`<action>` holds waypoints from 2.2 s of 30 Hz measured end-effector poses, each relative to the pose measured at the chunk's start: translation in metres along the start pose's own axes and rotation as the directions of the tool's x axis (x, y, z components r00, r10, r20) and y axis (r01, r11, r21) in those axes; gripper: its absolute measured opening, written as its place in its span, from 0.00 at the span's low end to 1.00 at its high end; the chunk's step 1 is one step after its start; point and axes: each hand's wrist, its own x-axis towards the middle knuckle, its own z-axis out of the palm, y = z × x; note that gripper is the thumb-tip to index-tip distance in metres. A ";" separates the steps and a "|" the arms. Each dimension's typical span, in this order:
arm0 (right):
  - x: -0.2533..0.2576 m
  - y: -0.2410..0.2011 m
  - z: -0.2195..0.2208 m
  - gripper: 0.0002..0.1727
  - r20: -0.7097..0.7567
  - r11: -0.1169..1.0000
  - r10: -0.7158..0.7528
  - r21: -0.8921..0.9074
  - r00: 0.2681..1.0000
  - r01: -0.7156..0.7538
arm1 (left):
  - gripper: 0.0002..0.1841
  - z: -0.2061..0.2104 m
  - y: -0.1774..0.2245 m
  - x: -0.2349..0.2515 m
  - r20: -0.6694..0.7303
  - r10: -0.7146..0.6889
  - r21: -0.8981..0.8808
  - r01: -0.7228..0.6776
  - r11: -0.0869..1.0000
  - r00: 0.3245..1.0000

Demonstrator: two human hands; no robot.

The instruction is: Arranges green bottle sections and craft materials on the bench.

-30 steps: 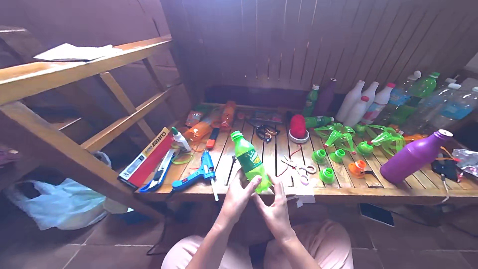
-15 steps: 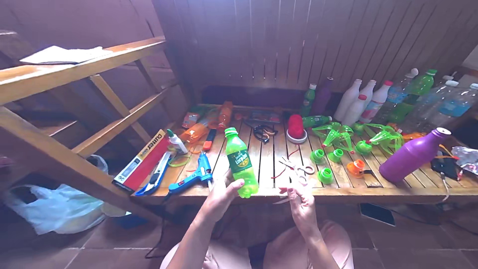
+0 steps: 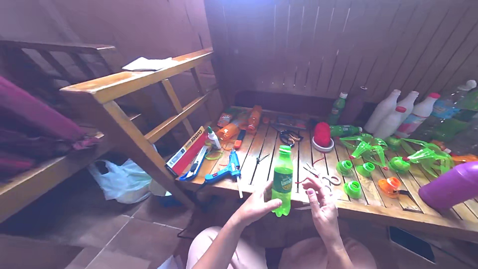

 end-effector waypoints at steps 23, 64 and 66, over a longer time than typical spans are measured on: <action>0.036 -0.016 0.005 0.10 -0.012 0.875 0.425 0.261 0.905 -0.407 | 0.39 0.013 -0.052 -0.030 0.054 -0.094 -0.179 0.102 0.979 0.994; 0.369 0.071 -0.171 0.20 0.174 0.231 0.273 -0.967 0.946 0.111 | 0.44 0.005 0.016 0.435 0.010 0.055 0.584 -0.051 0.810 0.998; 0.383 0.069 -0.158 0.22 0.117 0.240 0.325 -0.970 0.938 0.038 | 0.43 0.003 0.006 0.446 0.020 0.023 0.576 -0.030 0.817 1.000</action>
